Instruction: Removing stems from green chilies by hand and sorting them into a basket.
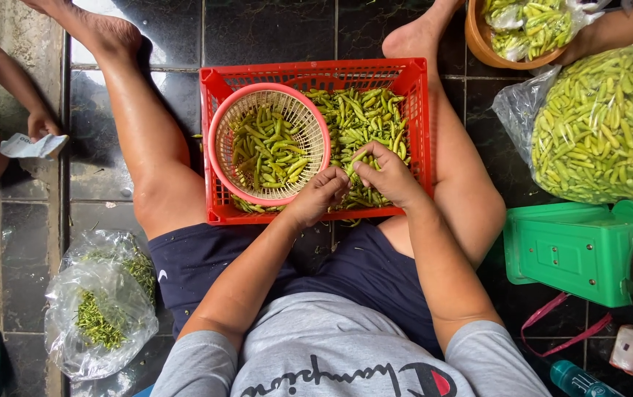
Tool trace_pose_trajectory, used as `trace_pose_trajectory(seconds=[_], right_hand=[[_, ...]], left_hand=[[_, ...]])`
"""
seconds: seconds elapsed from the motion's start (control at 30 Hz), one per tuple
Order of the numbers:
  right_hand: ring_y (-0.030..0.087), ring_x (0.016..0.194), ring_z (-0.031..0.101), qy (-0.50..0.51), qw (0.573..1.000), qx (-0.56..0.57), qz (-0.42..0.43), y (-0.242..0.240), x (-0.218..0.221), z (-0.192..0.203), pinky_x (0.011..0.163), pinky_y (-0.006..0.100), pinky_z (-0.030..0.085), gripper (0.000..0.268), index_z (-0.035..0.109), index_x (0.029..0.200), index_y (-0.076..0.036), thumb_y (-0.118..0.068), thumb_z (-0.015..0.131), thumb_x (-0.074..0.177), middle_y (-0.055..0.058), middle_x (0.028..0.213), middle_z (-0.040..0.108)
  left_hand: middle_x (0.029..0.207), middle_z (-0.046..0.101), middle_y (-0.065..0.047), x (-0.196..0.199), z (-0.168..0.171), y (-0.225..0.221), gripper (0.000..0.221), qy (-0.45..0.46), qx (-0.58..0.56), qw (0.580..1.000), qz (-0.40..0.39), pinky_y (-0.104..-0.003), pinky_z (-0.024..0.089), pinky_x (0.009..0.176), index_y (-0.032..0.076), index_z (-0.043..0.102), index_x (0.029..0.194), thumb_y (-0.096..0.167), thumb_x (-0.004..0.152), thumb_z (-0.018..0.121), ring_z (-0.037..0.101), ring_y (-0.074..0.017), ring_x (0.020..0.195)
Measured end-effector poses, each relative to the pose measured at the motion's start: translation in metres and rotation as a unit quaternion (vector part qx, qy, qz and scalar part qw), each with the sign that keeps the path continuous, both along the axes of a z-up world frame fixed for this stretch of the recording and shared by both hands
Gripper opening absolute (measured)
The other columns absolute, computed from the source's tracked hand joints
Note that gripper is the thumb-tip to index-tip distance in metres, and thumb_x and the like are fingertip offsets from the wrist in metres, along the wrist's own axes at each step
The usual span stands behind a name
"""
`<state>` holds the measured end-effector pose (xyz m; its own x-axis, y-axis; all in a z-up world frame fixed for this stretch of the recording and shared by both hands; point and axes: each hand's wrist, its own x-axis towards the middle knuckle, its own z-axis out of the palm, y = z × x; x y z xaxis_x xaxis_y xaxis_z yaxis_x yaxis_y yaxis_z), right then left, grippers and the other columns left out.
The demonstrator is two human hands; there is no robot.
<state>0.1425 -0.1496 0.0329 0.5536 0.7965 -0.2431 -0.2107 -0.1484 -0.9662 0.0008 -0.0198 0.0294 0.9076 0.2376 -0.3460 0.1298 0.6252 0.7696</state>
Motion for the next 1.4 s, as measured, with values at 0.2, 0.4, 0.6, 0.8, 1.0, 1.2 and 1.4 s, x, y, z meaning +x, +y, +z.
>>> trace_pose_trajectory(seconds=[0.2,0.4,0.6,0.8,1.0,1.2,1.4], right_hand=[[0.013,0.091,0.059,-0.161,0.986,-0.024,0.022,0.0,-0.008,0.014,0.075,0.034,0.053,0.022,0.068,0.114,-0.003,-0.006,0.075,0.094,0.011,0.096,0.067],[0.02,0.075,0.066,-0.206,0.978,-0.023,0.01,-0.001,-0.01,0.005,0.064,0.037,0.053,0.02,0.067,0.114,-0.001,-0.007,0.073,0.095,0.016,0.088,0.068],[0.012,0.061,0.058,-0.072,0.996,-0.035,-0.03,0.01,-0.015,0.002,0.051,0.02,0.048,0.014,0.063,0.115,-0.003,-0.005,0.062,0.102,0.006,0.077,0.059],[0.006,0.073,0.059,0.261,0.956,0.033,-0.133,0.006,0.003,0.016,0.05,0.012,0.038,0.011,0.06,0.109,-0.012,-0.021,0.062,0.102,0.001,0.088,0.054],[0.025,0.103,0.064,0.349,0.919,0.06,-0.173,0.027,0.034,0.003,0.09,0.037,0.061,0.009,0.045,0.11,-0.007,-0.012,0.048,0.104,0.009,0.106,0.048],[0.059,0.15,-0.015,0.069,0.997,0.031,-0.005,0.069,-0.004,0.093,0.122,0.068,-0.01,0.087,0.003,0.164,-0.005,-0.049,0.054,0.11,0.036,0.166,-0.008],[0.038,0.099,0.069,-0.409,0.848,-0.318,0.114,0.042,0.017,0.002,0.085,0.053,0.053,0.029,0.075,0.101,-0.01,-0.032,0.057,0.105,0.013,0.093,0.074]], left_hand=[[0.06,0.044,0.003,0.002,-0.013,-0.002,0.01,0.007,0.047,0.999,0.016,-0.015,0.026,0.047,0.01,0.061,0.088,0.01,0.098,0.059,0.036,-0.0007,0.052],[0.057,0.042,0.004,0.005,-0.016,-0.005,0.013,0.045,0.085,0.995,0.04,-0.015,0.027,0.047,0.012,0.06,0.083,0.01,0.095,0.06,0.035,-0.0019,0.052],[0.055,0.04,0.005,0.007,-0.015,-0.004,0.014,0.078,0.076,0.991,0.082,-0.015,0.026,0.044,0.012,0.06,0.081,0.011,0.095,0.058,0.033,-0.0014,0.05],[0.055,0.042,0.002,0.011,-0.013,-0.003,0.011,0.064,0.042,0.994,0.08,-0.015,0.027,0.043,0.014,0.059,0.08,0.01,0.089,0.057,0.033,-0.0024,0.048],[0.055,0.041,-0.003,0.005,0.009,-0.001,0.005,0.031,-0.002,0.999,0.032,-0.018,0.026,0.041,0.009,0.06,0.079,0.008,0.083,0.057,0.032,-0.006,0.047],[0.056,0.041,-0.004,0.002,-0.003,0.0,0.006,-0.003,-0.027,1.0,0.016,-0.019,0.026,0.043,0.008,0.059,0.079,0.011,0.084,0.057,0.031,-0.007,0.049],[0.058,0.041,-0.002,0.001,-0.012,0.001,0.02,0.006,-0.014,0.998,0.056,-0.017,0.025,0.042,0.013,0.057,0.08,0.018,0.1,0.058,0.031,-0.0054,0.048]])
